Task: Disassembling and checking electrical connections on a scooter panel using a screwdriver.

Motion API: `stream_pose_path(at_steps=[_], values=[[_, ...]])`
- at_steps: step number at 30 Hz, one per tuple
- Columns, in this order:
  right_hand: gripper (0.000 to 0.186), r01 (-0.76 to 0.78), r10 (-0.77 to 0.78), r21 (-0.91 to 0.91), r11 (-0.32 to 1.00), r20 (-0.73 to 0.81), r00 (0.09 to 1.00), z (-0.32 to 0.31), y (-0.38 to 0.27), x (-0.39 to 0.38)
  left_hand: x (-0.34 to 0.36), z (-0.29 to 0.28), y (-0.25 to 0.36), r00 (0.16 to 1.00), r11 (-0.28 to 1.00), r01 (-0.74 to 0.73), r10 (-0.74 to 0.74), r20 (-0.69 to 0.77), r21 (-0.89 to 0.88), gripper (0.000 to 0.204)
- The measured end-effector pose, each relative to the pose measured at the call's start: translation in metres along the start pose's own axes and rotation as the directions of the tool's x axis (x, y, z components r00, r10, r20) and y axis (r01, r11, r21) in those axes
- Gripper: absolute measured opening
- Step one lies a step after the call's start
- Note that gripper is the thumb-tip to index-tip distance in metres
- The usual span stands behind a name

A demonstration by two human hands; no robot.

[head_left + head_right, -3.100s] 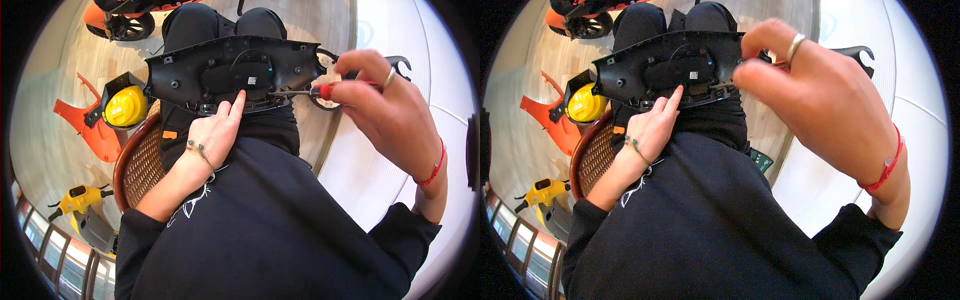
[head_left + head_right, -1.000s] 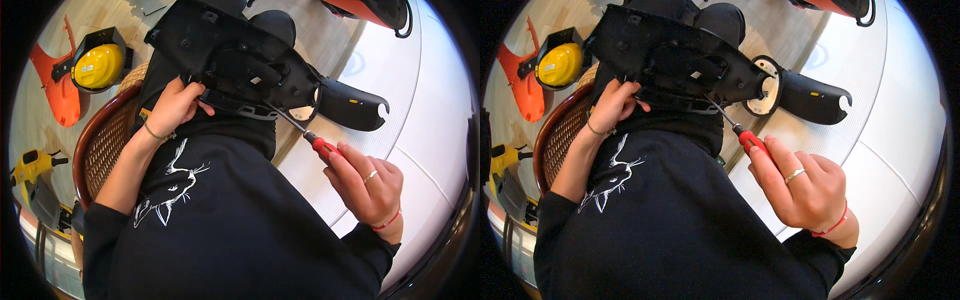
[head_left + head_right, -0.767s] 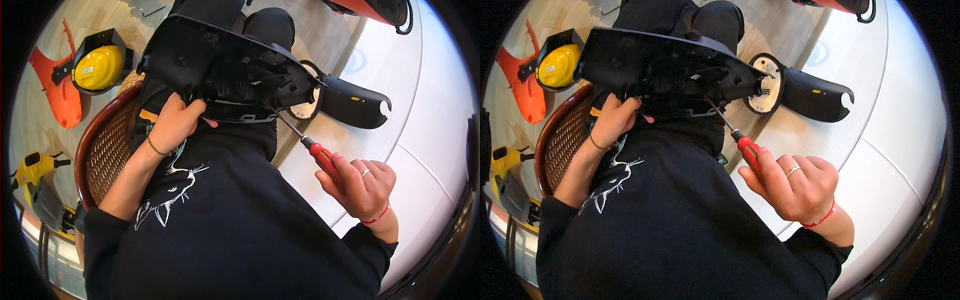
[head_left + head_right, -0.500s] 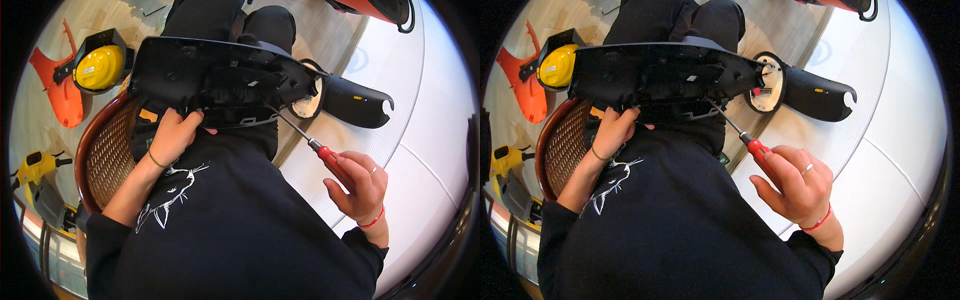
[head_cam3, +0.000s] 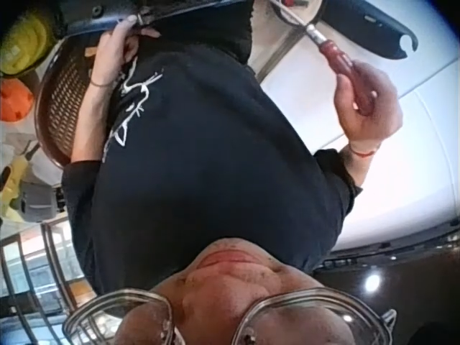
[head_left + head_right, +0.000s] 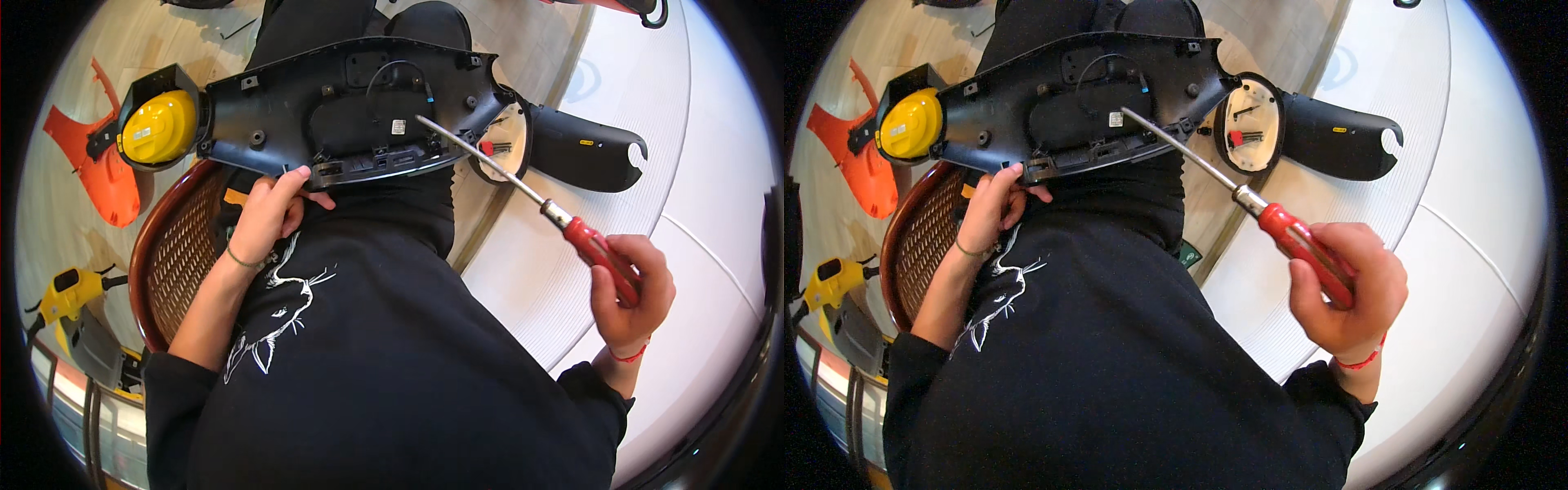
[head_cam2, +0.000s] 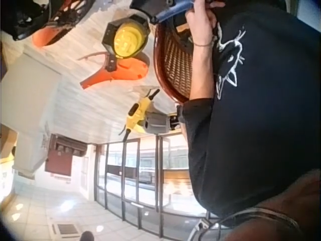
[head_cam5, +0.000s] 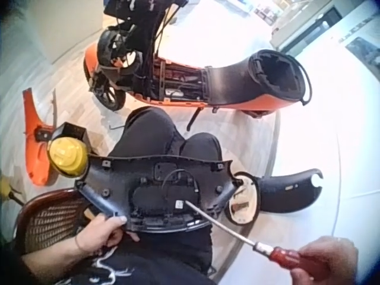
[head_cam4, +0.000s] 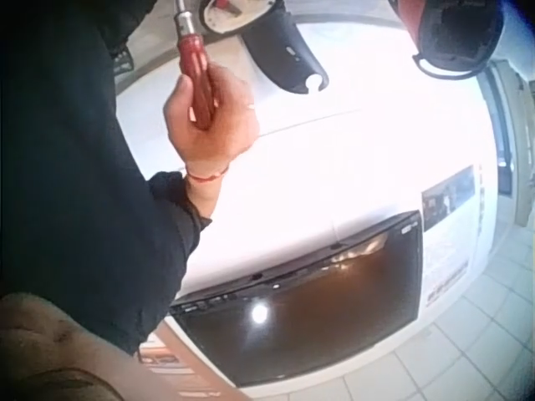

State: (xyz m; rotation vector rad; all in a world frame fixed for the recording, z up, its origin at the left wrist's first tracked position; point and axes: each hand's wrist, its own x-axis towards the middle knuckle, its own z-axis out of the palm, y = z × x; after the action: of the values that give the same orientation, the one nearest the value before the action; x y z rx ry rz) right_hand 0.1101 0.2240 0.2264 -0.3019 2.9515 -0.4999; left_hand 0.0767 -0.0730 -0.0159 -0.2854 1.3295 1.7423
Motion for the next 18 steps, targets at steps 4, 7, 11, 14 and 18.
stream_pose_path(at_steps=[4, 7, 11, 14, 18], values=[[0.024, -0.255, 0.258, 0.045, 0.966, -0.081, 0.963, -0.007, 0.001, -0.006, 0.002, 0.002, 0.003, 0.998, 0.998, -0.026, 0.023, -0.060, -0.052, 0.037], [0.023, -0.330, 0.338, 0.082, 0.941, -0.136, 0.931, -0.004, 0.002, -0.007, 0.000, 0.002, 0.004, 0.999, 0.995, -0.032, 0.028, -0.040, -0.091, 0.034], [0.023, -0.367, 0.385, 0.153, 0.918, -0.110, 0.916, 0.001, 0.003, -0.005, -0.006, -0.006, 0.000, 1.000, 0.995, 0.022, -0.023, -0.012, -0.101, 0.031], [0.023, -0.356, 0.363, 0.106, 0.928, -0.052, 0.930, 0.000, 0.002, -0.003, -0.010, -0.009, 0.000, 0.993, 0.992, 0.058, -0.069, -0.097, -0.109, 0.027], [0.021, -0.388, 0.395, 0.135, 0.912, -0.028, 0.918, 0.004, -0.001, -0.003, -0.011, -0.008, 0.003, 0.989, 0.989, 0.107, -0.117, -0.092, -0.105, 0.026]])
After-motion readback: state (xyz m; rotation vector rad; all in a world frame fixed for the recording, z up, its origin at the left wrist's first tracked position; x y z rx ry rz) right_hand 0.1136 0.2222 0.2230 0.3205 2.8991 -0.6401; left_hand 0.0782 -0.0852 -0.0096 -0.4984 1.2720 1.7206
